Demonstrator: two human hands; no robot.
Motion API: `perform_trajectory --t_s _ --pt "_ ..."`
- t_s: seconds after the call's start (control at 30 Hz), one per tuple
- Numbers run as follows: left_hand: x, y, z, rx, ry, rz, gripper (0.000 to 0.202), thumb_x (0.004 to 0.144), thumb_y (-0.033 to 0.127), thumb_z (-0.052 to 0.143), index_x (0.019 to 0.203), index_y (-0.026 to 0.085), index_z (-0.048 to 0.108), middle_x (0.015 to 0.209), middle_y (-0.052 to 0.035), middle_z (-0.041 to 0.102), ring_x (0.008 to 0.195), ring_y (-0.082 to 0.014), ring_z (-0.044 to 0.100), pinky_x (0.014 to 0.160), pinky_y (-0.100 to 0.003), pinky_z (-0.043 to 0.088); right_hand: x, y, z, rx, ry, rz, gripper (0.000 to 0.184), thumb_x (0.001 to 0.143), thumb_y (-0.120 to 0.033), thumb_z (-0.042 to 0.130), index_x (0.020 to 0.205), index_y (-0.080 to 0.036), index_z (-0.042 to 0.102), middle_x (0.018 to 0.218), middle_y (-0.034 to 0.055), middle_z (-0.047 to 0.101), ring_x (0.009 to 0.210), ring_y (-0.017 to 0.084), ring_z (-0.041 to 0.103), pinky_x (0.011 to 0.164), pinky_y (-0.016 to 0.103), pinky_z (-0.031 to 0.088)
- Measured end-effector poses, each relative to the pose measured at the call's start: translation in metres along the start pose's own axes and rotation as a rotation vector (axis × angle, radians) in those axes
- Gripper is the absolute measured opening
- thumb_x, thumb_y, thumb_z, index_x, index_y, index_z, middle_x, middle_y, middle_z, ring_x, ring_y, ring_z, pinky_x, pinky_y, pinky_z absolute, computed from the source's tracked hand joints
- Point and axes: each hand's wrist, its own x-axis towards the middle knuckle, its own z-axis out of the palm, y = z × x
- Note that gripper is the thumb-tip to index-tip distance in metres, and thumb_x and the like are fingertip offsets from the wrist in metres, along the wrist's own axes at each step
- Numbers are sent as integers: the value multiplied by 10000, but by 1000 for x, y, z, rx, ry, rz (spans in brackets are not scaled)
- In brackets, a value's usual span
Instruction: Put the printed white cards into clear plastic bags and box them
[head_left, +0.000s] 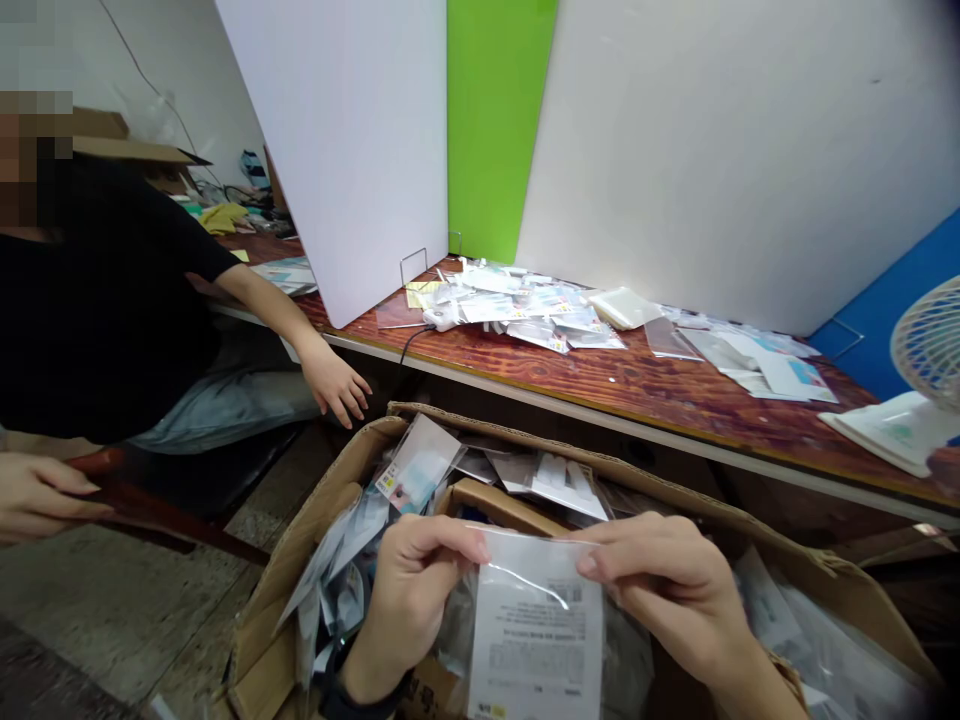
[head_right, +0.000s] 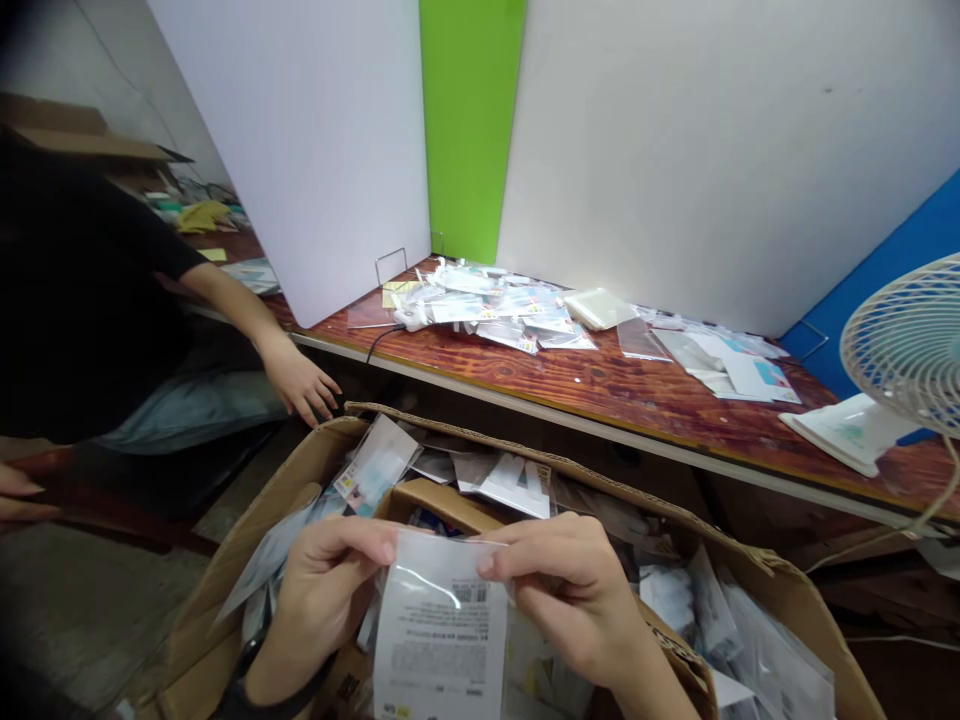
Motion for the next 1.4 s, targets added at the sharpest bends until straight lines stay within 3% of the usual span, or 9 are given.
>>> perform_trajectory --t_s 0.17,0.33,0.87,1.07,1.13,1.23,1.4 --pt "1 2 1 -94 -70 -47 161 740 133 633 678 237 740 671 -11 719 624 -168 644 601 -261 490 -2 -2 -2 -9 -20 -9 485 677 57 524 966 -292 696 936 17 744 764 190 710 611 249 548" --pt "1 14 6 -138 -164 -10 167 761 180 593 734 228 751 781 -39 754 700 -197 678 666 -287 516 0 -5 -3 16 -44 -11 457 697 38 528 966 -289 701 940 13 742 817 201 709 651 267 568" --pt "0 14 5 -29 -123 97 249 748 105 544 714 245 747 899 -39 754 750 -201 688 653 -278 509 -1 -6 -5 -50 -11 -14 404 712 -5 511 942 -276 701 952 24 742 831 198 708 670 241 554" --pt "1 21 11 -83 -155 108 258 807 298 526 731 197 751 883 -90 752 792 -253 695 716 -329 531 -4 -8 -3 -74 -6 52 229 826 -211 495 918 -251 701 959 40 737 862 211 694 732 284 539" --pt "2 21 13 -6 -126 147 198 799 274 573 708 208 735 871 -76 755 814 -245 697 735 -315 533 -2 -6 0 -120 35 47 195 796 -154 566 909 -257 687 948 24 739 838 187 698 726 256 538" --pt "4 19 15 68 -86 188 113 731 127 660 707 228 705 905 -40 754 855 -215 692 773 -286 526 0 -1 4 -152 74 32 307 753 -29 600 939 -264 666 979 21 730 864 173 691 744 246 541" --pt "5 10 13 -28 -58 75 154 777 106 619 805 237 694 955 -39 743 913 -199 676 804 -279 517 -1 2 7 -33 94 132 275 826 -64 544 968 -270 661 998 38 718 925 182 669 784 274 535"
